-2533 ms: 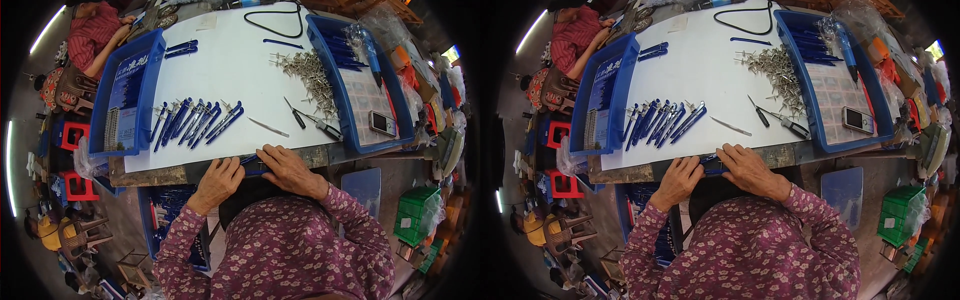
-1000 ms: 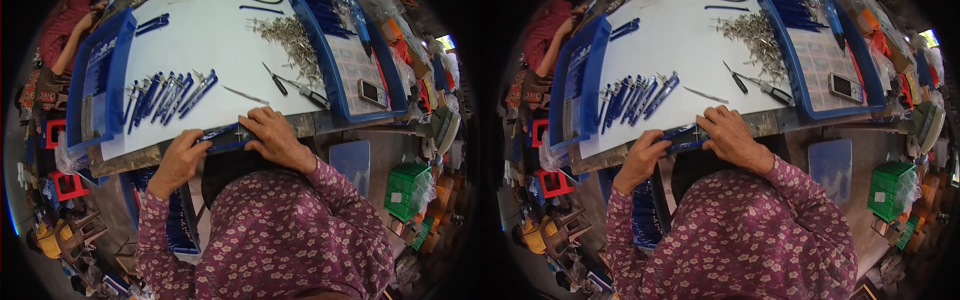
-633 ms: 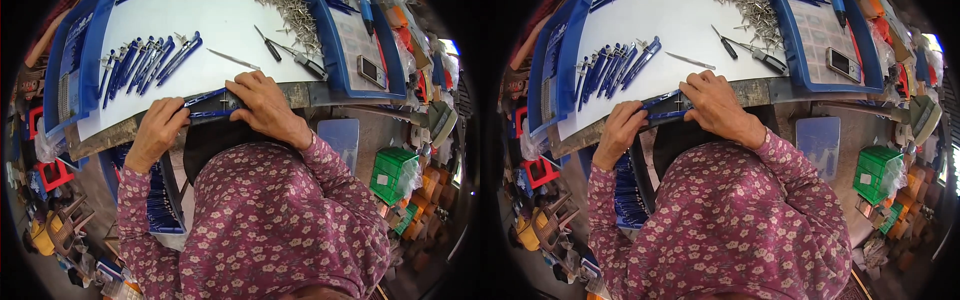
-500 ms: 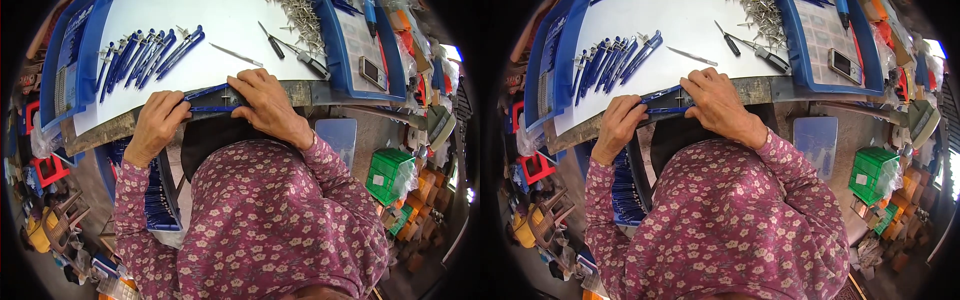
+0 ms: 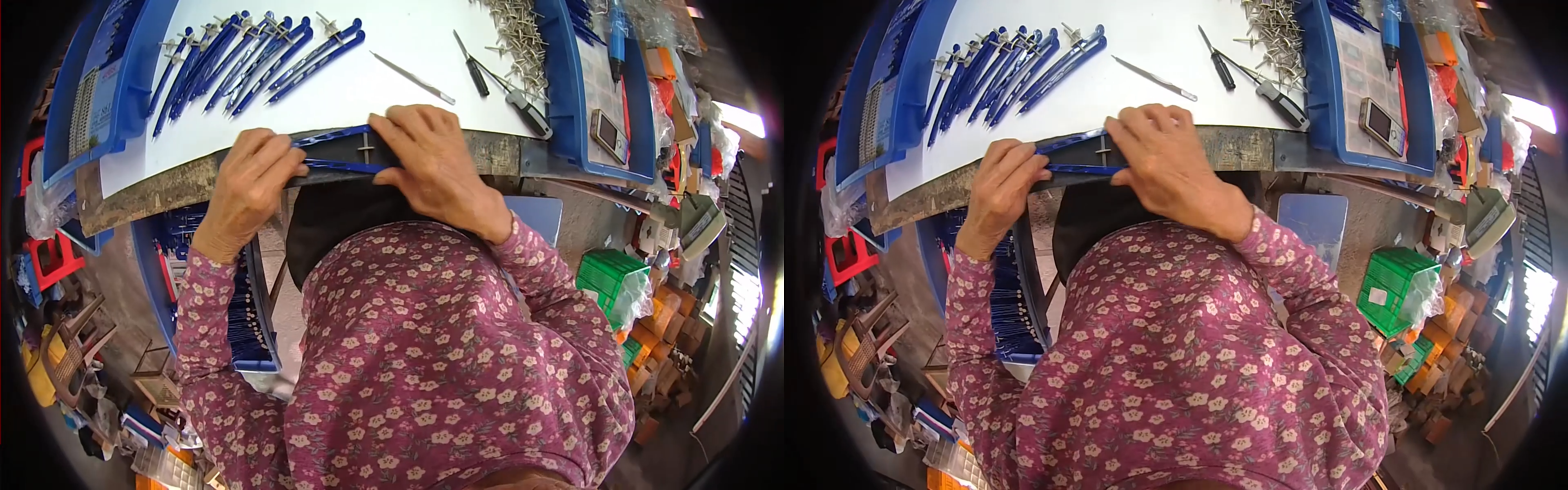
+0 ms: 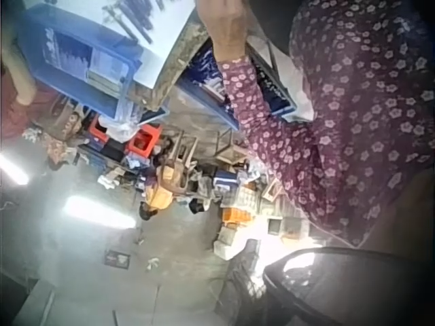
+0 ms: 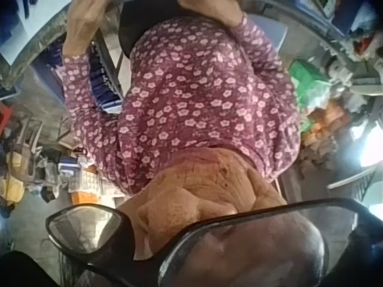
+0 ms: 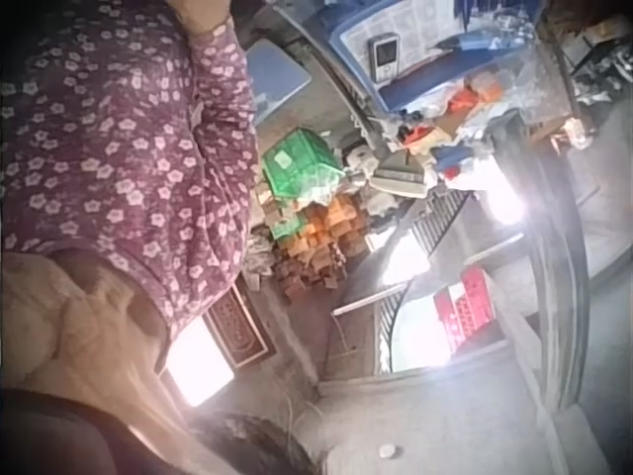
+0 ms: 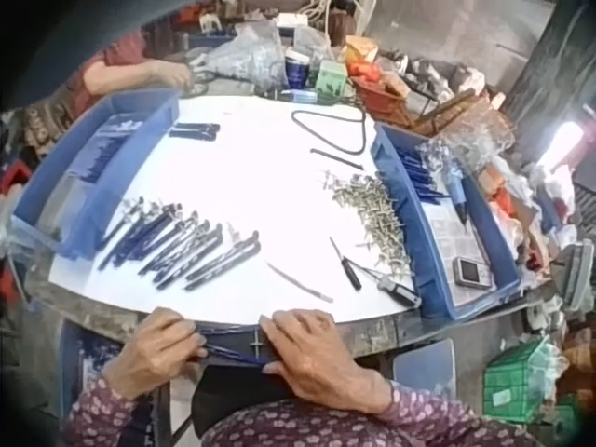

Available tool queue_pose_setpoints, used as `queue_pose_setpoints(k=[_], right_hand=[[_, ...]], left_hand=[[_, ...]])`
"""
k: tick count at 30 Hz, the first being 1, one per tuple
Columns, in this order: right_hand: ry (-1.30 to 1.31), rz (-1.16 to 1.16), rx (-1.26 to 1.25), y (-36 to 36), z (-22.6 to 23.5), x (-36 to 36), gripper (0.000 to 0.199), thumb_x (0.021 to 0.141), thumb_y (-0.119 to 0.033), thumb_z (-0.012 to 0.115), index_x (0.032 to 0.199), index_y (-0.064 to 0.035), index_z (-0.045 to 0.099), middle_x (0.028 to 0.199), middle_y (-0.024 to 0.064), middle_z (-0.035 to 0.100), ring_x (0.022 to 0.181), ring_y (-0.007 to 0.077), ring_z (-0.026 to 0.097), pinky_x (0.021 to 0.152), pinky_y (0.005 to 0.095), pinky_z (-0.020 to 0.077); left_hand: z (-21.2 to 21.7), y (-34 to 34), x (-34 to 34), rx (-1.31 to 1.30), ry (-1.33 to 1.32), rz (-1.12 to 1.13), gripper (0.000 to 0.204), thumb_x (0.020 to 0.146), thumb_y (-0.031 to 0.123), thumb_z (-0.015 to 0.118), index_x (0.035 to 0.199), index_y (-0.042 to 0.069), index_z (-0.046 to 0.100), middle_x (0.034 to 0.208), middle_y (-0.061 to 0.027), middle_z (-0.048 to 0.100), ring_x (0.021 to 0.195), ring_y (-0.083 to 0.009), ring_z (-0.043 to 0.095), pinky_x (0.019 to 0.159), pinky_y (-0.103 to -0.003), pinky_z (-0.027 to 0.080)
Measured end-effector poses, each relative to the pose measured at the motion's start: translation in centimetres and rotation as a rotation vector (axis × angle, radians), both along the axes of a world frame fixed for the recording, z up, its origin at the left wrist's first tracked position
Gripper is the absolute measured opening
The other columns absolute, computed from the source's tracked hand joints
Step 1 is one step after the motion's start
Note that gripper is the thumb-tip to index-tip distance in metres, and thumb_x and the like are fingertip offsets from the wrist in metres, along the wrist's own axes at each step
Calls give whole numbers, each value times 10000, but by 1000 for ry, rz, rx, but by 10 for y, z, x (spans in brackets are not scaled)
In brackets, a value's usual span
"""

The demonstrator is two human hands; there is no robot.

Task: The recorder is assembling small blue plastic hardware components by inserting metal pins and springs at a manual workstation.

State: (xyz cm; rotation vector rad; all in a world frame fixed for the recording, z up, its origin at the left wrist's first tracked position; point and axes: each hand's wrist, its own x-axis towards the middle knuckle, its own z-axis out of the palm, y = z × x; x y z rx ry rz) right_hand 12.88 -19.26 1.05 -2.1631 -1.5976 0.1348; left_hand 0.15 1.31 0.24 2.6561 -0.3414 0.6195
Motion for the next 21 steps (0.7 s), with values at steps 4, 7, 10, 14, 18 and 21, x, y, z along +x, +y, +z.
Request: queue_pose_setpoints(k=[4, 7, 10, 14, 18, 21], right_hand=[[13, 30, 52, 43, -7, -19, 564, 650, -232, 728, 1113, 2, 507, 1047, 113, 491, 989, 269, 458, 839, 386, 345], [-103, 99, 36, 78, -13, -34, 480, 653, -231, 727, 1015, 7, 519, 985, 118, 484, 952, 268, 459, 833, 393, 348], [-40, 167, 124, 85, -14, -30, 439, 656, -224, 719, 966, 11, 515, 943, 115, 481, 916, 268, 463, 820, 396, 354], [50, 89, 58, 38, 0, -9, 457, 645, -211, 707, 1004, 2, 522, 953, 127, 499, 895, 285, 471, 814, 395, 363], [68, -11, 15, -15, 1, 9, 525, 642, -195, 708, 1091, 2, 520, 1019, 138, 504, 930, 283, 459, 820, 381, 362], [34, -15, 49, -13, -4, 2, 541, 661, -222, 722, 1109, 6, 523, 1024, 139, 505, 924, 284, 456, 804, 369, 363]], left_hand=[[0, 29, -34, 14, 42, 153, 206, 649, -4, 676, 841, -18, 604, 884, -105, 588, 847, -273, 549, 717, -359, 457], [10, 45, -58, 47, 137, 273, 193, 654, -39, 662, 837, -26, 603, 882, -117, 596, 841, -286, 560, 712, -369, 460], [13, 40, -68, 15, 140, 317, 185, 660, -38, 661, 834, -26, 602, 874, -117, 594, 835, -288, 559, 711, -364, 459], [4, 12, -39, -32, -12, 186, 188, 642, -22, 671, 820, -17, 611, 859, -100, 586, 846, -259, 559, 718, -364, 463], [-13, -18, 4, -73, -79, -1, 152, 657, 42, 672, 776, -19, 600, 800, -79, 553, 836, -234, 543, 756, -350, 443], [-12, -15, 1, -42, -77, 22, 153, 659, 47, 671, 786, -13, 610, 800, -78, 557, 840, -233, 545, 779, -360, 439]])
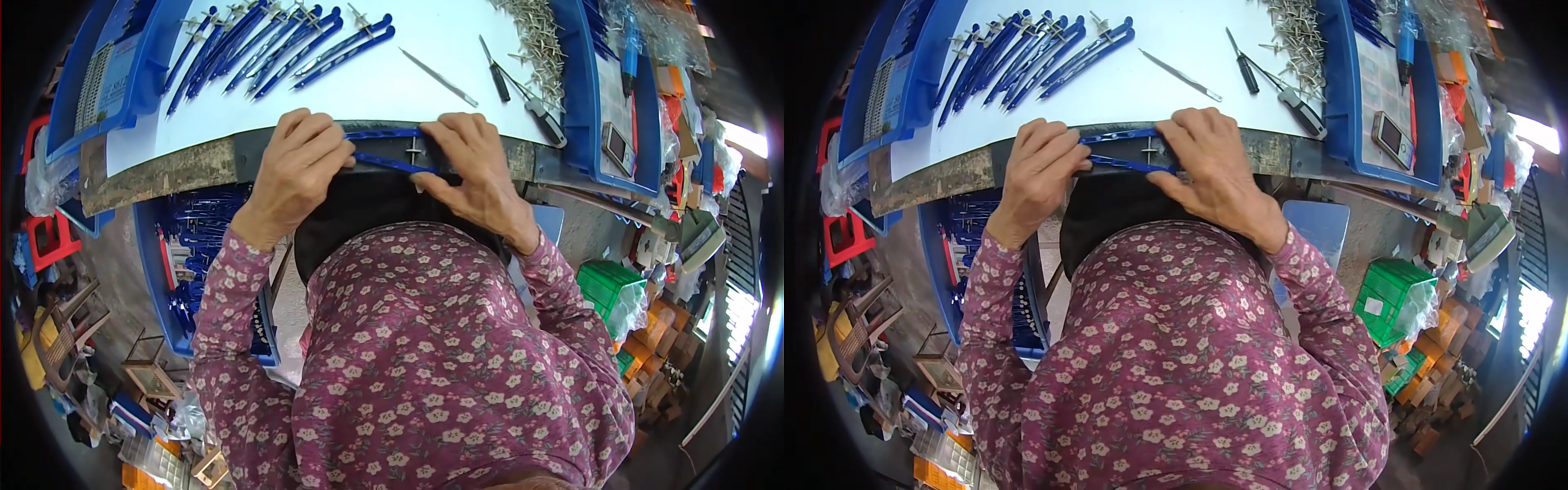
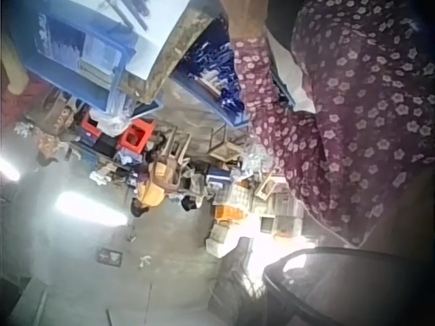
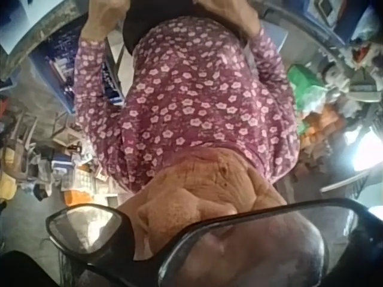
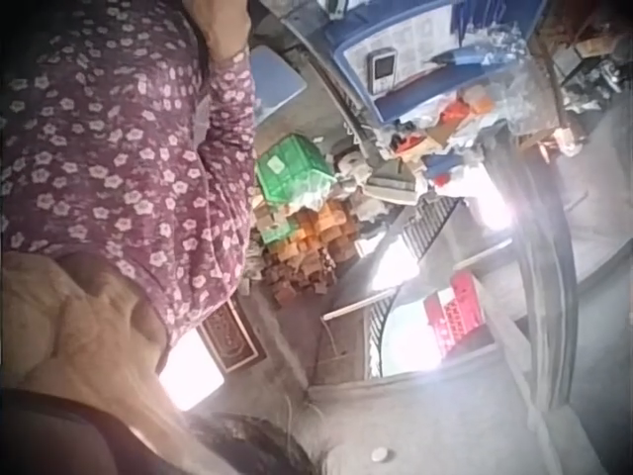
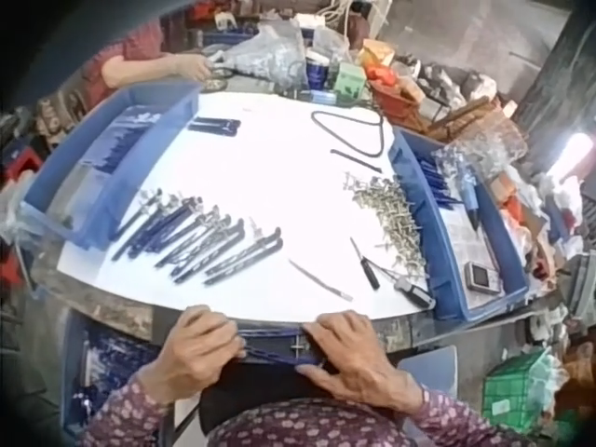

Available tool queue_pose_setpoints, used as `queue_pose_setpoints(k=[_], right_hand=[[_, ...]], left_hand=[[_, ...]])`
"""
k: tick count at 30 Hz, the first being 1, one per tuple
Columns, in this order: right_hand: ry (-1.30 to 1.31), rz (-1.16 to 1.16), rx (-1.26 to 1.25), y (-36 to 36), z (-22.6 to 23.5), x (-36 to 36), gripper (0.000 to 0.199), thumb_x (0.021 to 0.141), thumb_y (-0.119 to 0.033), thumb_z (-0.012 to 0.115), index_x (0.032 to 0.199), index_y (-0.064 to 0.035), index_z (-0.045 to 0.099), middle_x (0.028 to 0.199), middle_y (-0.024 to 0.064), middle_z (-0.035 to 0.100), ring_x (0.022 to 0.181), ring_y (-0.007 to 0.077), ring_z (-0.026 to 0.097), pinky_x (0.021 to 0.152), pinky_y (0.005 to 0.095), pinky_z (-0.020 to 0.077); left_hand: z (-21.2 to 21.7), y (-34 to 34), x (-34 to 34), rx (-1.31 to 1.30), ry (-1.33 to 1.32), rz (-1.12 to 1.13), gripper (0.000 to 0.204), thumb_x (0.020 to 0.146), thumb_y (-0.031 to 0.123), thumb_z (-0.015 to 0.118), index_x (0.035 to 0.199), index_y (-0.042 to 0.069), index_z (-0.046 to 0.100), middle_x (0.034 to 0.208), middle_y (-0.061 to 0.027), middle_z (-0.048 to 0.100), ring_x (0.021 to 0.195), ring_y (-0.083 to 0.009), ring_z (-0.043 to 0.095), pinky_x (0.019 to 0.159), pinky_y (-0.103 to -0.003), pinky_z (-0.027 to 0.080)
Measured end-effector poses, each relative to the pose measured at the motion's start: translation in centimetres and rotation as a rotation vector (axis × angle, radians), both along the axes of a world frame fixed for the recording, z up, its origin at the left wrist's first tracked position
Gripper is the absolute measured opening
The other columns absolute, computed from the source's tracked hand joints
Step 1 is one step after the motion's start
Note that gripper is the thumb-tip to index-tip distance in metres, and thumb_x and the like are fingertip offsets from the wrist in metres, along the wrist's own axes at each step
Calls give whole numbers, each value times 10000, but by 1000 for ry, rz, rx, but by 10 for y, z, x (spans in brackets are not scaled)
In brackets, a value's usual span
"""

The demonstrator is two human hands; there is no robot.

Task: The recorder is assembling small blue plastic hardware components by inserting metal pins and springs at a manual workstation.

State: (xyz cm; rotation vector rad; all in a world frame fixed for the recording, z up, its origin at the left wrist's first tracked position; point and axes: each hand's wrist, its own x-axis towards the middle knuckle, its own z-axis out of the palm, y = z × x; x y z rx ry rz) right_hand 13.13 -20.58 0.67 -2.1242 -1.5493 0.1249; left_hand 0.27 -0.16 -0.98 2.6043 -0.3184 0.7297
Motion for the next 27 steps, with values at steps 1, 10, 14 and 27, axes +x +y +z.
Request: queue_pose_setpoints(k=[1, 10, 14, 27], right_hand=[[-10, 0, 1, 4, -1, -2, 551, 667, -237, 727, 1115, 9, 522, 1027, 139, 506, 925, 285, 459, 796, 369, 364], [-160, 239, 225, 117, -20, -45, 420, 656, -290, 737, 922, -43, 526, 874, 80, 485, 849, 237, 468, 777, 376, 365], [-45, 195, 98, 67, 2, -18, 463, 656, -265, 735, 997, -30, 529, 910, 96, 499, 863, 254, 471, 790, 369, 363], [-11, 128, 146, 60, -11, -13, 433, 663, -258, 732, 974, -17, 550, 897, 92, 504, 823, 245, 460, 743, 355, 357]], left_hand=[[1, 2, -3, 20, -3, 20, 155, 657, 48, 676, 788, -10, 616, 814, -81, 568, 850, -236, 549, 784, -366, 441], [17, 61, -90, 6, 159, 422, 188, 662, -34, 672, 843, 14, 652, 921, -115, 628, 919, -279, 552, 790, -368, 443], [17, 29, -59, -6, 98, 320, 191, 645, -5, 687, 829, 4, 635, 905, -103, 609, 911, -271, 544, 781, -380, 440], [11, 39, -37, -124, 147, 241, 145, 664, -26, 667, 804, 0, 640, 895, -100, 612, 929, -289, 539, 779, -370, 454]])
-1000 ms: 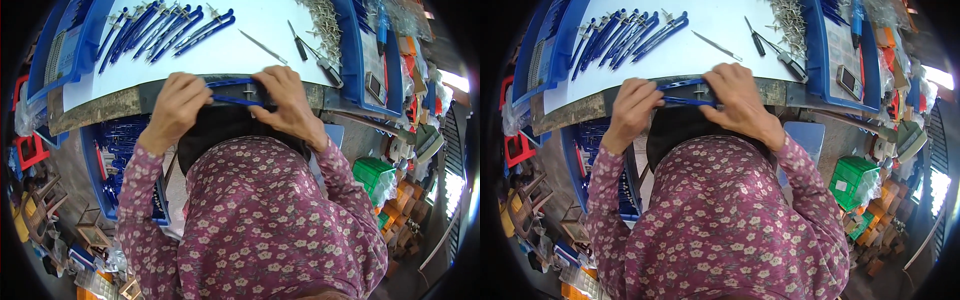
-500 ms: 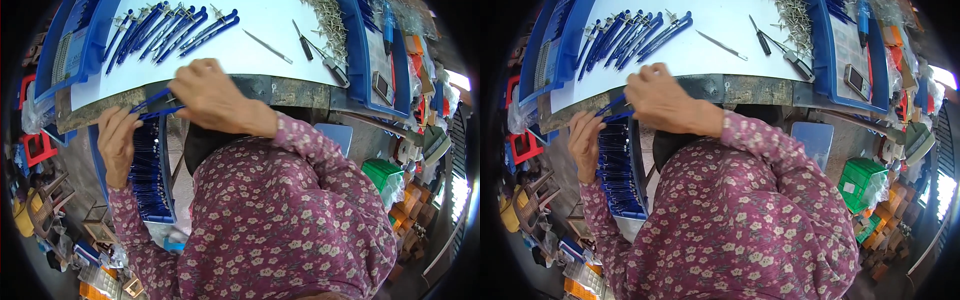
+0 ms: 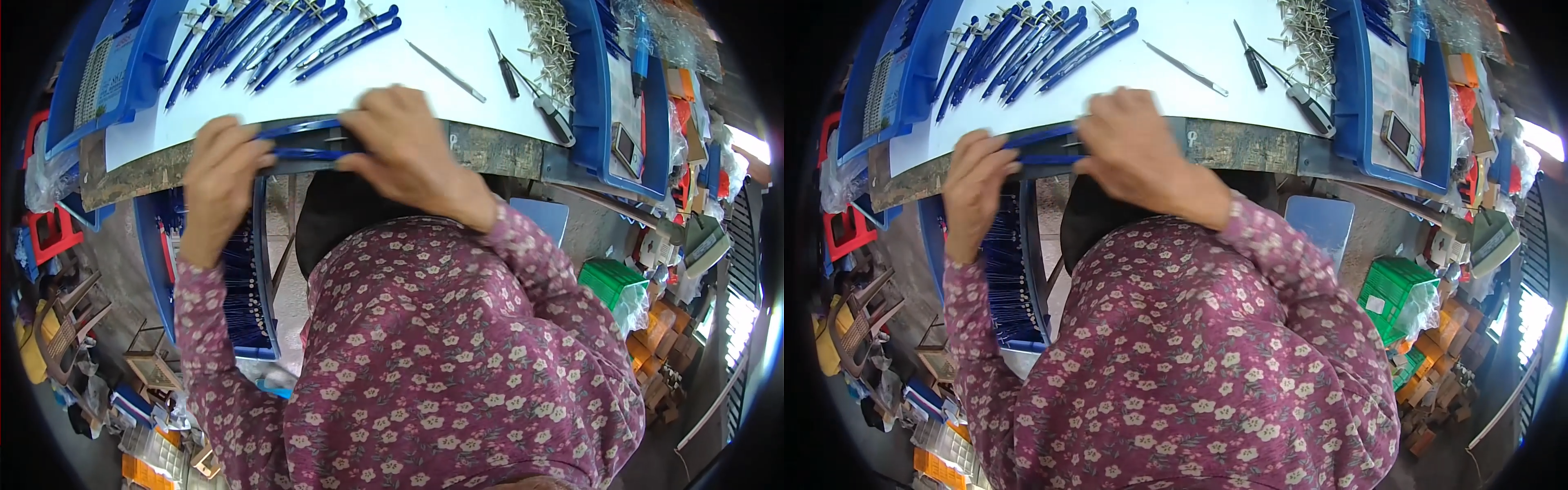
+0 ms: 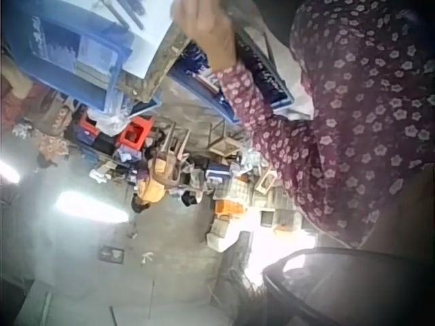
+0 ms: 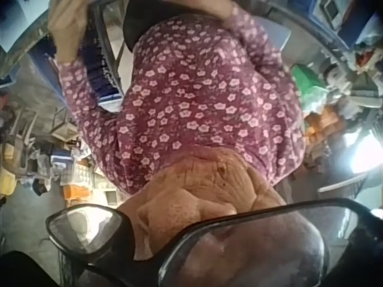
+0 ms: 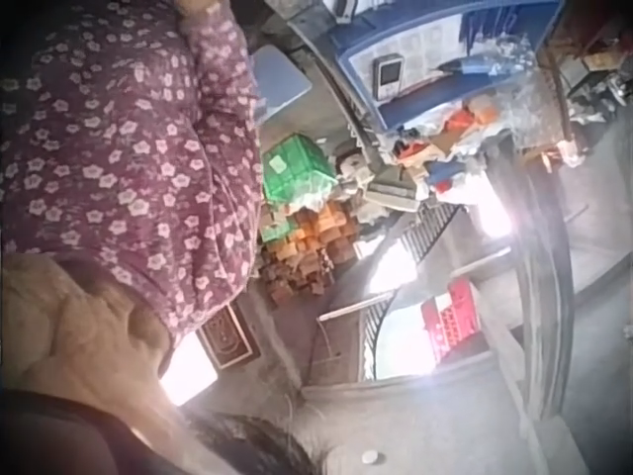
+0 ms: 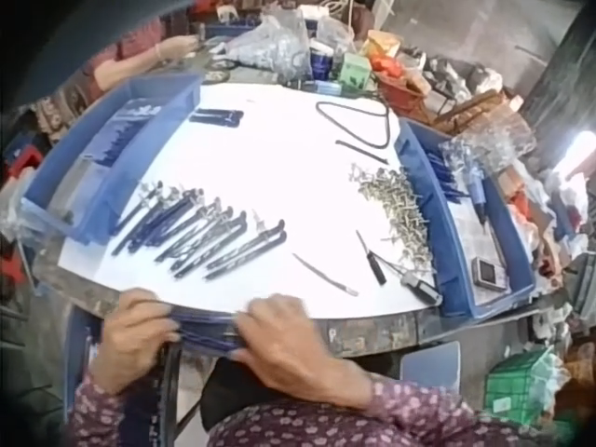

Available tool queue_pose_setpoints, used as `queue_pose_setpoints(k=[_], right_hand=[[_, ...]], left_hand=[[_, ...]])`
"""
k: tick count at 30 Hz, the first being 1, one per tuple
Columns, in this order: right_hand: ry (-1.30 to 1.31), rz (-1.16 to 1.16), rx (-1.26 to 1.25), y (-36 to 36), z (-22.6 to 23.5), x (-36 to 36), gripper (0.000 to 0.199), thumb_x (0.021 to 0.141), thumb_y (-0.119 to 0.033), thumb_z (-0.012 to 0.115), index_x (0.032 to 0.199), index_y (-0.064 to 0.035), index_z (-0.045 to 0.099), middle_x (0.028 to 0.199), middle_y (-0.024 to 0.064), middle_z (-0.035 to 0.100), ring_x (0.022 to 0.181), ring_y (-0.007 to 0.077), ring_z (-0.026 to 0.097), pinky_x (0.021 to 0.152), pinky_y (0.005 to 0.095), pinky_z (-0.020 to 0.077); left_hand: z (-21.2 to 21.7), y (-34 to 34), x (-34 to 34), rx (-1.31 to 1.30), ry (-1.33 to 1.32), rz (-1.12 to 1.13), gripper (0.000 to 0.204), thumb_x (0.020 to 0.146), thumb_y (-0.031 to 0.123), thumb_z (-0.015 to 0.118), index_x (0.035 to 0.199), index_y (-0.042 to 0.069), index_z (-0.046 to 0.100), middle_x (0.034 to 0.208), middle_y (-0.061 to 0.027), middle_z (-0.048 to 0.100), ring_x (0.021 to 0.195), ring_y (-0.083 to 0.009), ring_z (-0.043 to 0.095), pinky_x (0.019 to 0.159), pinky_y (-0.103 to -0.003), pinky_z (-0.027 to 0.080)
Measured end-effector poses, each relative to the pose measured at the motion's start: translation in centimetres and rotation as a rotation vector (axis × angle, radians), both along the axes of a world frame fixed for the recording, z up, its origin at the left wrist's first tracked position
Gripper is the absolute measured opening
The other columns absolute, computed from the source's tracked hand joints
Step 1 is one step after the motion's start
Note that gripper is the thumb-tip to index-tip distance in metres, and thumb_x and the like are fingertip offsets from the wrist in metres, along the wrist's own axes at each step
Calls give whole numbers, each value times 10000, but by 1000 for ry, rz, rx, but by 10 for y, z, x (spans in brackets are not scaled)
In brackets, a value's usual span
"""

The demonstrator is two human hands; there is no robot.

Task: The recorder is assembling small blue plastic hardware components by inserting metal pins and springs at a manual workstation.

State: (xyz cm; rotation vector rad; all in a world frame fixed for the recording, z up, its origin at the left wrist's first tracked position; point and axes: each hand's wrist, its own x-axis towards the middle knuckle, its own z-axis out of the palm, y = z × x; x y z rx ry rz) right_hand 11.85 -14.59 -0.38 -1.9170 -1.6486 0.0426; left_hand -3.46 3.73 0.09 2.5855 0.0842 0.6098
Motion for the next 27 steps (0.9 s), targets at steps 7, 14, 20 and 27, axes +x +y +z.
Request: queue_pose_setpoints(k=[7, 14, 20, 27], right_hand=[[-35, 69, -1, 35, -7, -15, 374, 672, -267, 723, 903, -45, 530, 858, 81, 490, 786, 235, 449, 739, 358, 356], [52, -136, -86, -68, 7, 19, 463, 669, -181, 729, 1053, 11, 555, 958, 130, 535, 863, 283, 493, 759, 368, 396], [53, -79, -19, -27, 1, 4, 397, 667, -144, 724, 1005, -4, 570, 924, 117, 523, 815, 244, 470, 724, 357, 373], [-153, 123, 49, 54, -11, -30, 294, 666, -220, 702, 831, -45, 533, 858, 80, 492, 775, 209, 446, 685, 342, 347]], left_hand=[[9, 9, -32, 0, 88, 174, 172, 661, -38, 666, 826, 5, 642, 913, -102, 606, 950, -287, 538, 783, -373, 451], [-9, -46, 42, -96, -67, -185, 252, 610, -105, 666, 844, -21, 630, 904, -105, 599, 923, -272, 536, 739, -339, 465], [-6, -25, 14, -23, -64, -27, 196, 633, -26, 684, 822, -1, 636, 900, -85, 611, 920, -263, 545, 783, -359, 450], [14, 17, -48, 22, 100, 223, 161, 705, -51, 648, 855, 4, 659, 936, -105, 630, 974, -284, 548, 842, -350, 427]])
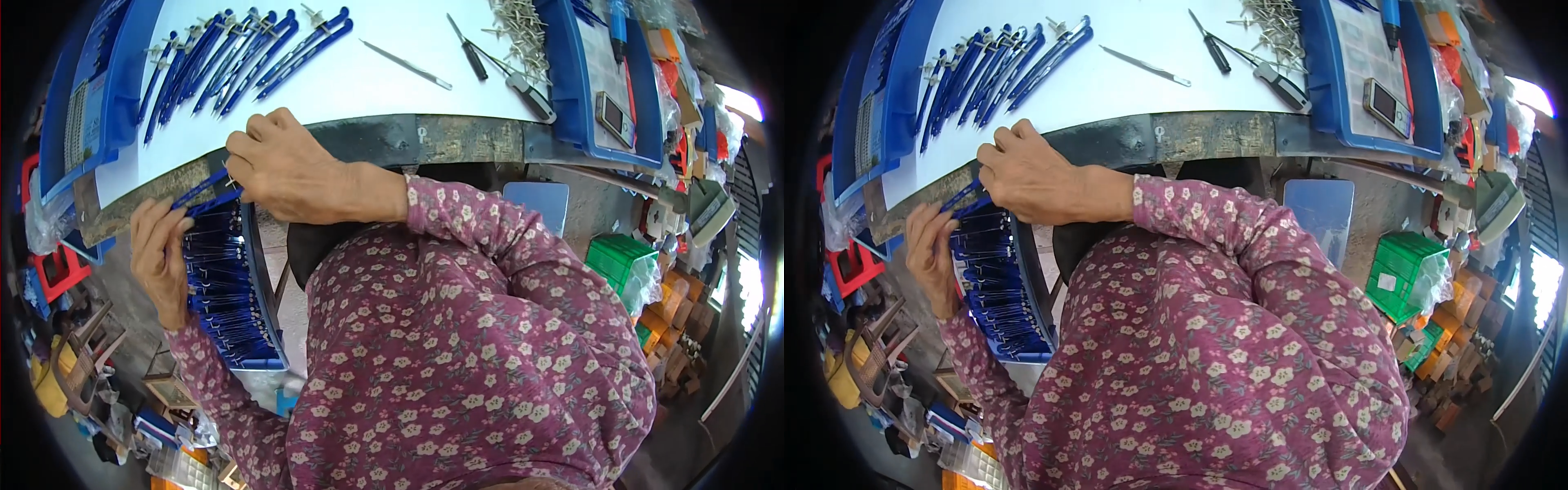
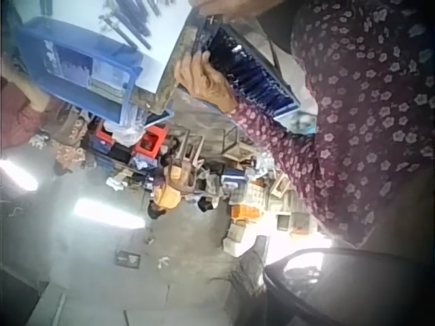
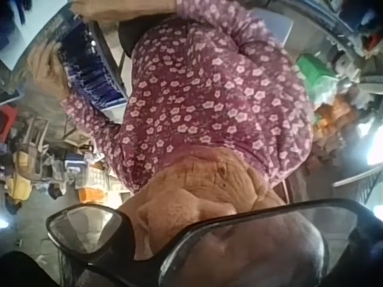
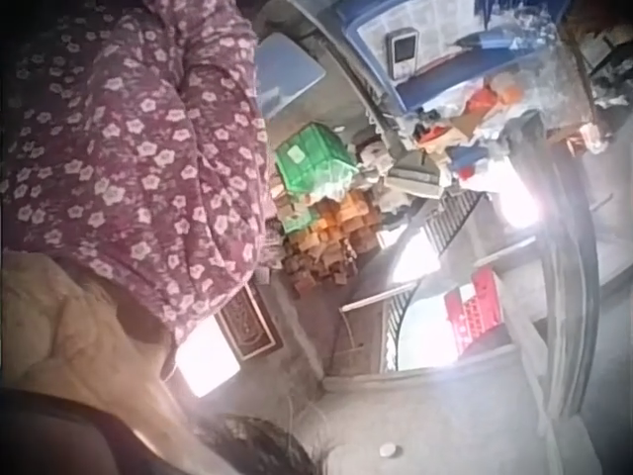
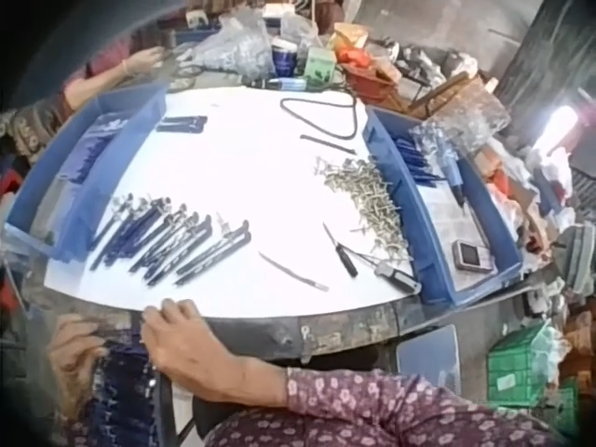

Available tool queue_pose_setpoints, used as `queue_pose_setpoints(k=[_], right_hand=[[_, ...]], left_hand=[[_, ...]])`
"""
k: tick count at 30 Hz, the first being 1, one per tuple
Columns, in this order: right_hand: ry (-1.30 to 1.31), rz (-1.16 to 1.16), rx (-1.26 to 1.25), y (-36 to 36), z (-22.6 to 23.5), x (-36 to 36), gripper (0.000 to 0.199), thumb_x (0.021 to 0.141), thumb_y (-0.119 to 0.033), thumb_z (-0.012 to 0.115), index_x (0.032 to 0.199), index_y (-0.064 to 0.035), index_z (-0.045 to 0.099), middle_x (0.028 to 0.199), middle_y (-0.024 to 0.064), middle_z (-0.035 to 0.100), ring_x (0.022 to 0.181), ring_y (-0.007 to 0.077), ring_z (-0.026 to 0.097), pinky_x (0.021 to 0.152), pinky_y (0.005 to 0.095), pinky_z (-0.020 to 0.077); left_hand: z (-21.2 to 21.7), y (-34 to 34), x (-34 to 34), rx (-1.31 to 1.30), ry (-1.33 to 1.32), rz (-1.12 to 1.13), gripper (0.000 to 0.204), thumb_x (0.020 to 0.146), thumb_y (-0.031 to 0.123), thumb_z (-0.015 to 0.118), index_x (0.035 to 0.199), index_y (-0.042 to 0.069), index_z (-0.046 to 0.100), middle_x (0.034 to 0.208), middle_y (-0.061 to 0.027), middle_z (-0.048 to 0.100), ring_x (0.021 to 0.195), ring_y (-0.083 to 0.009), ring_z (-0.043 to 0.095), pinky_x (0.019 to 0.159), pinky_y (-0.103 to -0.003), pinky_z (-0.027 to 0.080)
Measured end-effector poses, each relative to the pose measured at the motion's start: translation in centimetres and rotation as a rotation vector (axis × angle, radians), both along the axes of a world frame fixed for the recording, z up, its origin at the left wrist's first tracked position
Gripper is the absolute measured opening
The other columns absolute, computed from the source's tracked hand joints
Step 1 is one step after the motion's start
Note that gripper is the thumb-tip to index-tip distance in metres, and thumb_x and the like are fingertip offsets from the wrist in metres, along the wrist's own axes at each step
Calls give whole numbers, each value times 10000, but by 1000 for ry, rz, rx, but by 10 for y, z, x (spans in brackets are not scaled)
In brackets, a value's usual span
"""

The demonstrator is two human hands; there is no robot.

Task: The recorder is assembling small blue plastic hardware components by inserting metal pins and springs at a manual workstation.

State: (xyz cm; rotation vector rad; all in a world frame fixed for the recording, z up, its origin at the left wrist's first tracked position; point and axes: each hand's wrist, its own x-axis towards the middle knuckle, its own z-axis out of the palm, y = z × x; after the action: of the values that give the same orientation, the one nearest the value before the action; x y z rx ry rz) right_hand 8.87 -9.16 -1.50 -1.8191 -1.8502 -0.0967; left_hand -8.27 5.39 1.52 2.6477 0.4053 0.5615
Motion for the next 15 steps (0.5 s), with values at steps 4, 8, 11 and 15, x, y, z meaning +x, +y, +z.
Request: queue_pose_setpoints(k=[4, 8, 11, 15], right_hand=[[95, -63, -76, -48, 14, 17, 370, 661, -217, 710, 941, -41, 544, 864, 90, 487, 795, 224, 448, 695, 347, 350], [124, -219, -89, -106, 19, 38, 437, 651, -152, 734, 1023, -13, 552, 935, 113, 532, 802, 238, 478, 708, 342, 369], [135, -238, -79, -116, 17, 43, 439, 651, -129, 731, 1034, -5, 556, 940, 113, 536, 808, 237, 483, 710, 348, 376], [174, -215, -51, -93, 10, 33, 441, 642, -117, 732, 1033, -7, 557, 947, 113, 536, 809, 240, 485, 703, 345, 379]], left_hand=[[-3, -28, 20, -58, -54, -70, 169, 679, -62, 656, 841, -14, 649, 925, -103, 626, 954, -280, 548, 806, -353, 442], [-20, -55, 74, -145, -170, -275, 206, 640, -68, 670, 839, -20, 641, 901, -92, 620, 922, -264, 548, 751, -351, 459], [-27, -62, 84, -219, -156, -343, 208, 630, -64, 676, 829, -16, 638, 898, -87, 618, 923, -260, 546, 743, -341, 465], [-23, -46, 66, -94, -151, -276, 211, 630, -55, 681, 832, -9, 642, 916, -88, 623, 942, -262, 547, 772, -345, 465]])
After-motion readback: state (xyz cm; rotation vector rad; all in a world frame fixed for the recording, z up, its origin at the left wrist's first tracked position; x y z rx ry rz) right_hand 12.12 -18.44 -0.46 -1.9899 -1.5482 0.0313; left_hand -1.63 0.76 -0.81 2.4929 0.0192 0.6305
